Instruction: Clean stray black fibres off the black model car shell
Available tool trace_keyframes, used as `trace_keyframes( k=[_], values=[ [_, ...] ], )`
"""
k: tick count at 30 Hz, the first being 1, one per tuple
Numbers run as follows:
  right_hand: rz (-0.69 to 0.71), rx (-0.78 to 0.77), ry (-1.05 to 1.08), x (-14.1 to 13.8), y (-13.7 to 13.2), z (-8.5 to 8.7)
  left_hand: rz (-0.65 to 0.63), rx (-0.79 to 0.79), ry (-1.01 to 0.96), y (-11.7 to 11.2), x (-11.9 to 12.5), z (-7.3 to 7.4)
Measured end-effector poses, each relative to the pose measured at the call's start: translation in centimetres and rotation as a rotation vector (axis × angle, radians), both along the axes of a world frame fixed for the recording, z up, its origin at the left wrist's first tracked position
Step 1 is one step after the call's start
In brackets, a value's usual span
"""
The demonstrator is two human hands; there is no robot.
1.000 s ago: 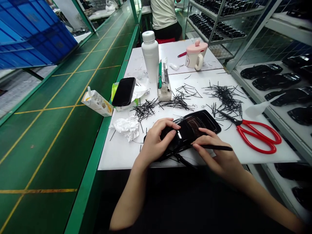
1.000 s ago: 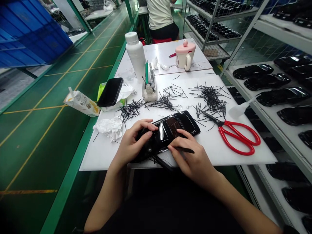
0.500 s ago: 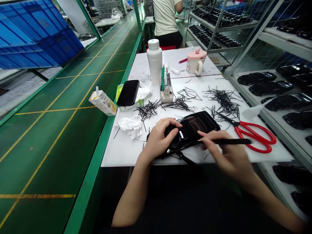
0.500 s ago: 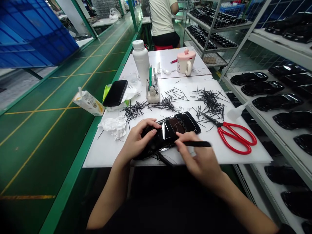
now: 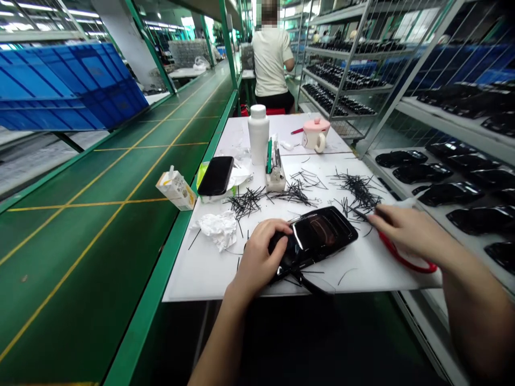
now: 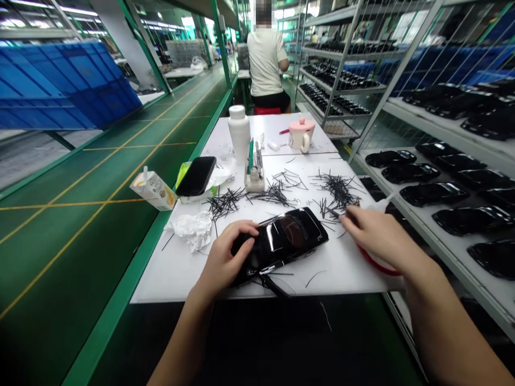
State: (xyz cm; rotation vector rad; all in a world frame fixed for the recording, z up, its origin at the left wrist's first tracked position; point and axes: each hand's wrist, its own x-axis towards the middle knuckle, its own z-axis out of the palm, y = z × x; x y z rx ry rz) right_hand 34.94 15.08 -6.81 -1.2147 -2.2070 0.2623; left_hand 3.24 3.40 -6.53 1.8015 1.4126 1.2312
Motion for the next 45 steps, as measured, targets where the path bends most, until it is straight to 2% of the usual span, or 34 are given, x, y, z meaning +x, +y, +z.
trace_keyframes(
  k=[3,5,7,10,13,15,18,22,25,30,33,39,45],
  values=[
    [0.156,-0.05,-0.05,-0.3,2.8,-1.1,0.107,0.001,-0.018,-1.0,-0.8,-0.8],
    [0.228,-0.079,-0.059,-2.2,4.7,-0.6,0.155,-0.005,-0.04,-1.4,-1.2,-1.4],
    [0.272,-0.114,-0.048,-5.4,6.7,0.6,0.195,0.001,-0.067,-1.6,-1.5,-1.9],
    [0.319,-0.203,-0.009,-11.9,9.8,2.3,0.246,-0.002,-0.1,-1.7,-1.7,-2.5],
    [0.352,-0.273,0.046,-18.1,12.0,2.9,0.276,-0.048,-0.128,-1.8,-1.8,-2.8],
    [0.369,-0.299,0.077,-20.8,12.6,3.0,0.29,-0.075,-0.138,-2.0,-1.9,-2.9],
    [0.344,-0.308,0.153,-22.6,12.9,2.8,0.309,-0.093,-0.132,-2.1,-2.0,-2.9],
    [0.319,-0.334,0.291,-22.2,12.8,2.6,0.316,-0.116,-0.127,-2.0,-2.0,-2.7],
    [0.301,-0.31,0.471,-20.7,12.7,3.5,0.314,-0.135,-0.139,-2.0,-2.1,-2.6],
    [0.249,-0.218,0.832,-16.1,11.2,6.5,0.307,-0.166,-0.174,-2.1,-2.3,-2.7],
    [0.207,-0.236,0.968,-12.8,8.6,6.8,0.298,-0.175,-0.169,-2.0,-2.4,-2.8],
    [0.035,-0.306,1.145,-7.8,0.4,3.8,0.275,-0.187,-0.122,-1.6,-2.7,-2.9],
    [-0.078,-0.422,1.279,-6.5,-6.5,-0.2,0.279,-0.204,-0.097,-1.6,-2.3,-2.4]
  ],
)
